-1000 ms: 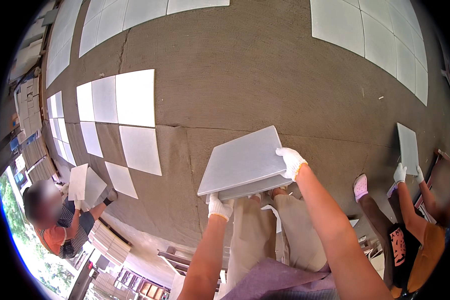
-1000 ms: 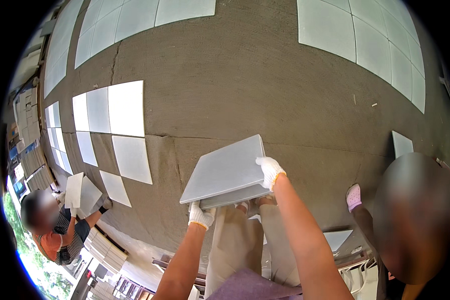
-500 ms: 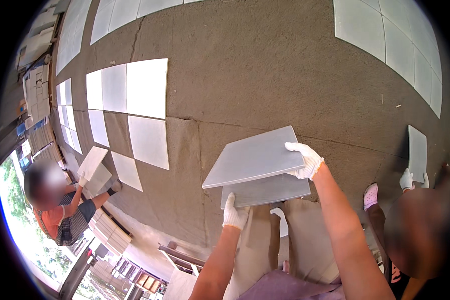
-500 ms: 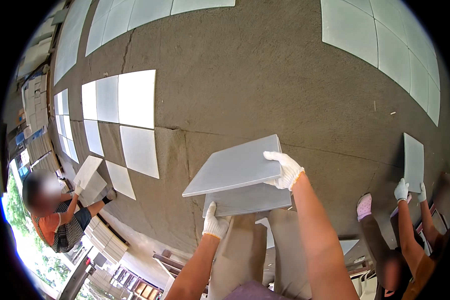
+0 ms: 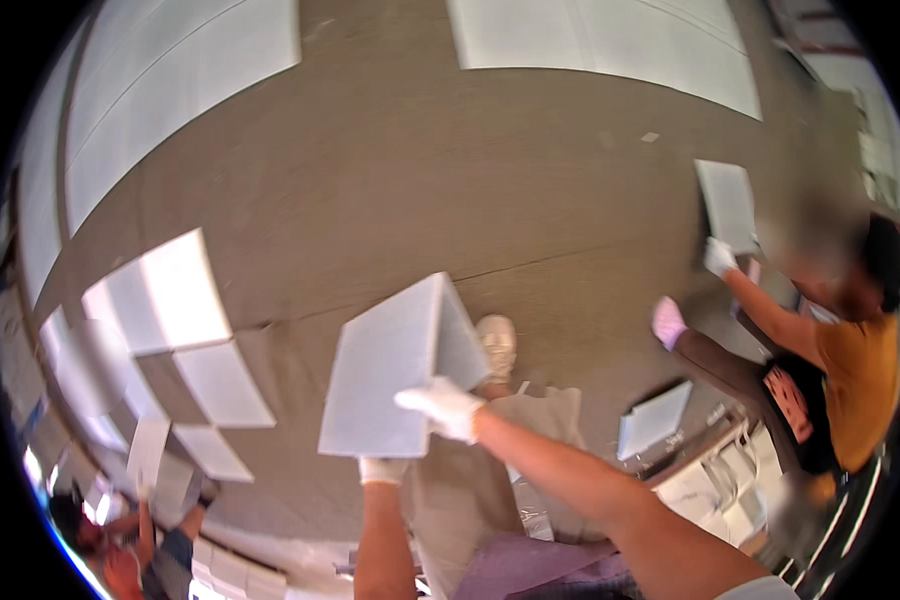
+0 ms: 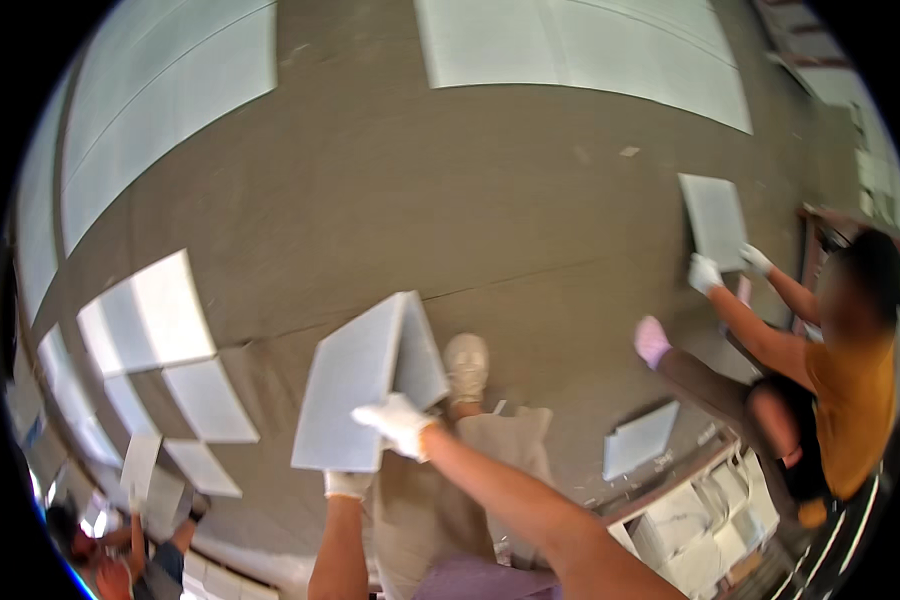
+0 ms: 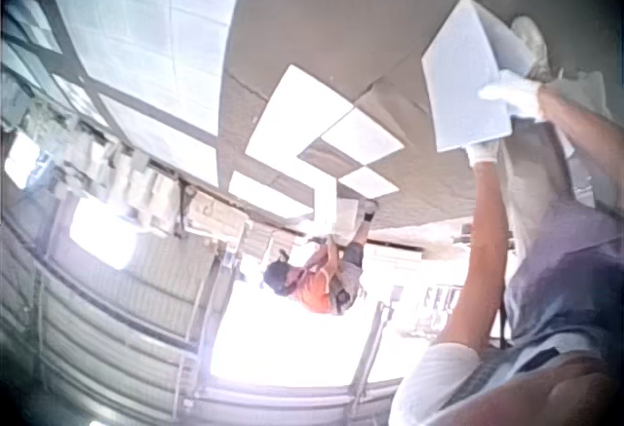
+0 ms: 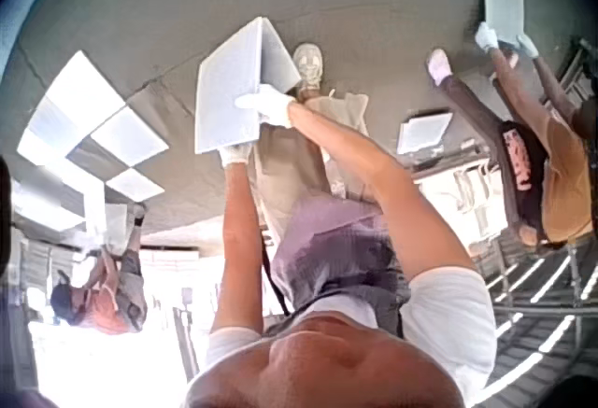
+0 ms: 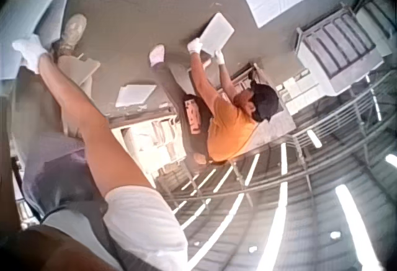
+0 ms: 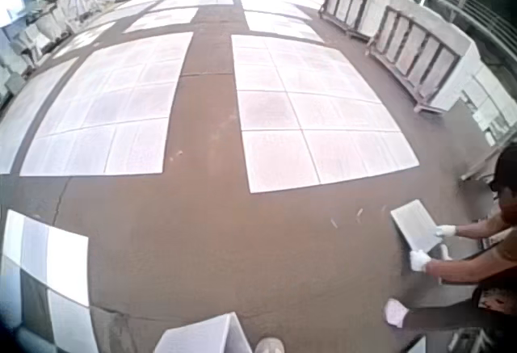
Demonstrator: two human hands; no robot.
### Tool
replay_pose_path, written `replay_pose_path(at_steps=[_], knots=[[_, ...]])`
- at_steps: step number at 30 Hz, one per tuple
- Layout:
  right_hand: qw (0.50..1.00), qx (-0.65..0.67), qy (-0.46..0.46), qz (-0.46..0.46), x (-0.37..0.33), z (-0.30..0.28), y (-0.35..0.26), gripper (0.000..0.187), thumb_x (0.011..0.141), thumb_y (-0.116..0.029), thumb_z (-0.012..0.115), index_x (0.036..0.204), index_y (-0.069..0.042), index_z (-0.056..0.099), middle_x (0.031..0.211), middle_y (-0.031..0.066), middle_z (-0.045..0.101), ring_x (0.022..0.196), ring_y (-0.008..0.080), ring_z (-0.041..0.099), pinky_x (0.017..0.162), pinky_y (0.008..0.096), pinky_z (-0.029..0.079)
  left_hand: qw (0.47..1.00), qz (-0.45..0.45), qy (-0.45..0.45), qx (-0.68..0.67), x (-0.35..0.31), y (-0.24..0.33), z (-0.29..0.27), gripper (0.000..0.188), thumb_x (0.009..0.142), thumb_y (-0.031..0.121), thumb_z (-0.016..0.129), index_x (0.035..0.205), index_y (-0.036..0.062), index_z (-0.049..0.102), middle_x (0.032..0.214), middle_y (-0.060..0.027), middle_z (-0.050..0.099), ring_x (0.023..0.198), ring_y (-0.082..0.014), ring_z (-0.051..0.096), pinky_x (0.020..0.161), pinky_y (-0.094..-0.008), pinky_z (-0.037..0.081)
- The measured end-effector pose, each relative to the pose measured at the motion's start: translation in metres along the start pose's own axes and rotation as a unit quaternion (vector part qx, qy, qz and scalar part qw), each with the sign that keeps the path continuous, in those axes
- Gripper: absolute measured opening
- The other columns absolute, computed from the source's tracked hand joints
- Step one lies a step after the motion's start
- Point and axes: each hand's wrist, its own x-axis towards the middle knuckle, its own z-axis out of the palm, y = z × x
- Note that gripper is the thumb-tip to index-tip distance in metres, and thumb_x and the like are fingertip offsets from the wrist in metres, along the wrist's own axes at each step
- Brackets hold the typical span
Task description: The person picks up stacks of square tiles from a pile and carries them to a marked area on the floor. They then sit down and place the tiles one by one onto the floor in a grid pattern.
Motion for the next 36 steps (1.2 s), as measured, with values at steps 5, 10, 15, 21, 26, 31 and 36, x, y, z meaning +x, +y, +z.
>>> replay_pose_path(at_steps=[5,10,15,21,26,31,36], knots=[[0.975,-0.139,0.049,-0.165,-0.074,-0.010,-0.015,0.055,0.088,-0.019,0.063,0.133,0.007,0.045,0.126,0.0129,0.056,0.114,0.0194,0.053,0.096,0.0332,0.045,0.988,-0.068,0.019,-0.135,0.012,0.025,0.034,0.039,0.099,0.025,0.045,0.132,0.0025,0.047,0.133,-0.0124,0.054,0.123,-0.0274,0.051,0.106,-0.0421,0.041],[0.961,-0.020,0.079,-0.265,-0.149,-0.024,-0.028,0.048,0.090,-0.019,0.062,0.129,0.007,0.049,0.121,0.0118,0.059,0.105,0.0185,0.057,0.089,0.0340,0.049,0.946,-0.053,0.186,-0.258,0.024,0.066,0.051,0.037,0.098,0.020,0.045,0.126,-0.0037,0.047,0.128,-0.0169,0.055,0.116,-0.0326,0.056,0.096,-0.0483,0.051],[0.934,0.134,0.144,-0.297,-0.233,-0.034,-0.026,0.052,0.090,-0.008,0.063,0.136,0.005,0.043,0.133,0.0142,0.052,0.121,0.0240,0.052,0.103,0.0398,0.043,0.955,-0.022,0.189,-0.226,0.032,0.100,0.084,0.035,0.094,0.012,0.049,0.125,-0.0043,0.046,0.127,-0.0169,0.055,0.116,-0.0356,0.056,0.095,-0.0527,0.052],[0.868,0.272,0.200,-0.364,-0.288,-0.065,0.008,0.048,0.089,-0.005,0.062,0.132,0.002,0.045,0.131,0.0140,0.053,0.118,0.0256,0.054,0.100,0.0410,0.046,0.976,-0.001,0.161,-0.145,0.033,0.116,0.132,0.041,0.093,0.012,0.050,0.132,0.0036,0.043,0.133,-0.0157,0.050,0.121,-0.0355,0.051,0.097,-0.0565,0.048],[0.807,0.364,0.208,-0.416,-0.294,-0.100,0.038,0.047,0.088,-0.003,0.060,0.132,0.001,0.043,0.129,0.0141,0.054,0.116,0.0275,0.055,0.098,0.0441,0.048,0.989,0.017,0.123,-0.081,0.041,0.123,0.141,0.042,0.092,0.013,0.052,0.133,0.0046,0.043,0.132,-0.0143,0.051,0.119,-0.0345,0.052,0.096,-0.0561,0.048],[0.775,0.421,0.206,-0.423,-0.278,-0.139,0.055,0.046,0.088,-0.003,0.060,0.131,0.000,0.044,0.128,0.0144,0.054,0.116,0.0294,0.055,0.099,0.0449,0.048,0.981,0.032,0.165,-0.094,0.042,0.127,0.154,0.038,0.092,0.012,0.050,0.129,0.0021,0.046,0.131,-0.0141,0.052,0.119,-0.0327,0.052,0.098,-0.0536,0.048],[0.772,0.446,0.196,-0.408,-0.270,-0.172,0.050,0.047,0.088,-0.003,0.059,0.132,0.000,0.043,0.128,0.0141,0.054,0.117,0.0296,0.055,0.100,0.0449,0.047,0.978,0.066,0.155,-0.126,0.037,0.129,0.150,0.036,0.092,0.011,0.051,0.126,-0.0015,0.047,0.130,-0.0150,0.052,0.119,-0.0328,0.052,0.099,-0.0526,0.048]])
